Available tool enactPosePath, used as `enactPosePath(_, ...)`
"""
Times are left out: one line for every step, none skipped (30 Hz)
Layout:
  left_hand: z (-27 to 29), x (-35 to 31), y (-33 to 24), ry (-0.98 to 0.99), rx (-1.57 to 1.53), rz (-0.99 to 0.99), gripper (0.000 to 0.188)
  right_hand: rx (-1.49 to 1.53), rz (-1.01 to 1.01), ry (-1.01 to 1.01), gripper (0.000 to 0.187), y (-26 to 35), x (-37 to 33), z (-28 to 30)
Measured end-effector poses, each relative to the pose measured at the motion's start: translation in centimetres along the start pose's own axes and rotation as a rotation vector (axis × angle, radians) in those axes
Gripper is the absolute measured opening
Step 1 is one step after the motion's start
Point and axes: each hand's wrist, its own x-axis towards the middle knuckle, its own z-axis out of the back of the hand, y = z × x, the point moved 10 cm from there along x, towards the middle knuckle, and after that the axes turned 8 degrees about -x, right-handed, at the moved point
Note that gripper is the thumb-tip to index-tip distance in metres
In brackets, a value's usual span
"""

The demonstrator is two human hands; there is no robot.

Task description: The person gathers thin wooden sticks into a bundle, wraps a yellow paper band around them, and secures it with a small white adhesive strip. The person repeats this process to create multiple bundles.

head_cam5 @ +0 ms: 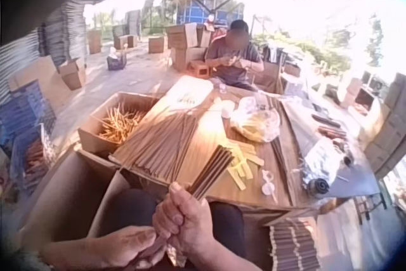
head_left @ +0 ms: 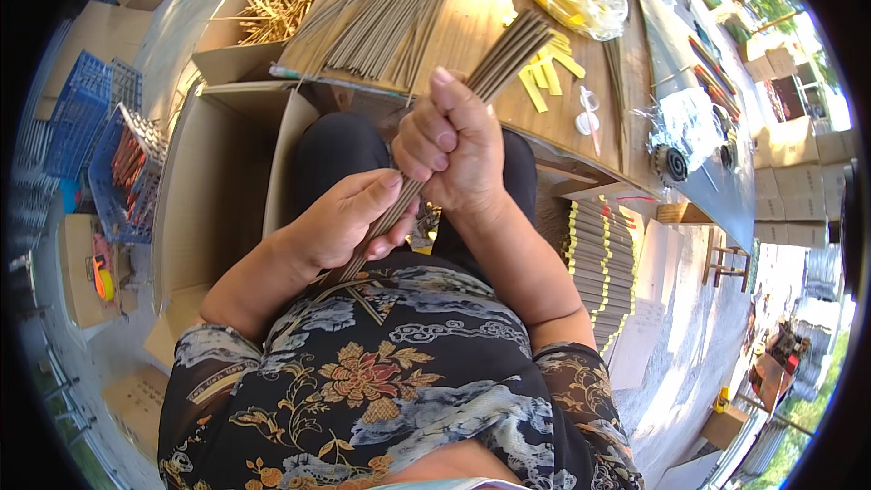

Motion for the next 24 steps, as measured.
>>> enactPosePath(0.1, 0.1, 0.2, 0.000, -0.005, 0.019, 0.044, -0.001, 0.002, 0.008, 0.033, 0.0, 0.1, 0.0)
enactPosePath(-0.1, 0.2, -0.2, -0.002, 0.020, -0.002, 0.044, -0.015, 0.008, 0.010, 0.033, 0.2, 0.2, -0.1)
enactPosePath(-0.1, 0.2, -0.3, -0.016, 0.053, -0.012, 0.044, -0.027, 0.013, 0.011, 0.033, 0.3, 0.3, -0.2)
enactPosePath(0.0, 0.3, -0.5, -0.031, 0.085, -0.022, 0.044, -0.029, 0.015, 0.007, 0.032, 0.4, 0.3, -0.1)
enactPosePath(0.1, 0.4, -0.7, -0.046, 0.117, -0.033, 0.044, -0.030, 0.016, 0.004, 0.032, 0.5, 0.4, 0.0)
enactPosePath(0.2, 0.5, -1.0, -0.061, 0.145, -0.050, 0.041, -0.031, 0.015, 0.001, 0.032, 0.5, 0.5, 0.0)
enactPosePath(0.3, 0.7, -1.0, -0.076, 0.158, -0.050, 0.040, -0.025, 0.012, -0.005, 0.032, 0.5, 0.7, 0.2)
enactPosePath(0.5, 0.8, -1.1, -0.092, 0.170, -0.050, 0.039, -0.019, 0.009, -0.010, 0.032, 0.5, 0.9, 0.4)
enactPosePath(0.7, 0.9, -1.1, -0.110, 0.182, -0.049, 0.038, -0.011, 0.004, -0.015, 0.032, 0.3, 1.0, 0.7)
enactPosePath(0.9, 1.1, -1.2, -0.120, 0.222, -0.065, 0.039, -0.021, 0.013, 0.062, 0.031, 0.2, 1.4, 0.6)
enactPosePath(1.2, 1.3, -1.3, -0.130, 0.261, -0.081, 0.041, -0.037, 0.024, 0.042, 0.031, 0.7, 1.9, 1.1)
enactPosePath(1.5, 1.4, -1.4, -0.142, 0.298, -0.095, 0.042, -0.051, 0.033, 0.022, 0.031, 1.3, 2.2, 1.4)
enactPosePath(1.6, 1.5, -1.4, -0.140, 0.300, -0.098, 0.042, -0.066, 0.040, 0.002, 0.031, 1.9, 2.7, 1.8)
enactPosePath(1.7, 1.7, -1.5, -0.140, 0.302, -0.102, 0.041, -0.105, 0.062, -0.015, 0.031, 3.0, 3.2, 2.1)
enactPosePath(1.8, 1.7, -1.6, -0.143, 0.303, -0.107, 0.041, -0.128, 0.099, -0.050, 0.029, 4.4, 3.5, 2.3)
enactPosePath(2.2, 1.8, -1.6, -0.160, 0.290, -0.100, 0.041, -0.160, 0.186, -0.058, 0.033, 6.4, 4.3, 3.2)
enactPosePath(2.6, 1.7, -1.7, -0.179, 0.277, -0.094, 0.040, -0.302, 0.315, -0.065, 0.043, 9.0, 4.8, 3.9)
enactPosePath(3.0, 1.7, -1.8, -0.197, 0.265, -0.088, 0.040, -0.439, 0.425, -0.197, 0.049, 11.6, 5.1, 6.7)
enactPosePath(3.5, 1.7, -2.2, -0.220, 0.248, -0.104, 0.040, -0.702, 0.547, -0.321, 0.048, 14.1, 5.2, 8.6)
enactPosePath(4.0, 1.8, -2.6, -0.234, 0.233, -0.117, 0.040, -1.094, 0.648, -0.390, 0.041, 15.9, 5.5, 10.6)
enactPosePath(4.3, 2.0, -2.9, -0.244, 0.220, -0.126, 0.040, -1.641, 0.731, -0.508, 0.033, 16.9, 5.7, 13.0)
enactPosePath(4.8, 1.9, -3.2, -0.278, 0.213, -0.133, 0.039, -2.088, 0.602, -0.505, 0.028, 15.4, 5.8, 13.1)
enactPosePath(5.0, 1.9, -3.2, -0.285, 0.198, -0.125, 0.039, -2.268, 0.432, -0.535, 0.028, 14.1, 6.4, 16.0)
enactPosePath(5.2, 2.0, -3.2, -0.293, 0.181, -0.116, 0.039, -2.362, 0.472, -0.531, 0.027, 13.2, 6.1, 16.6)
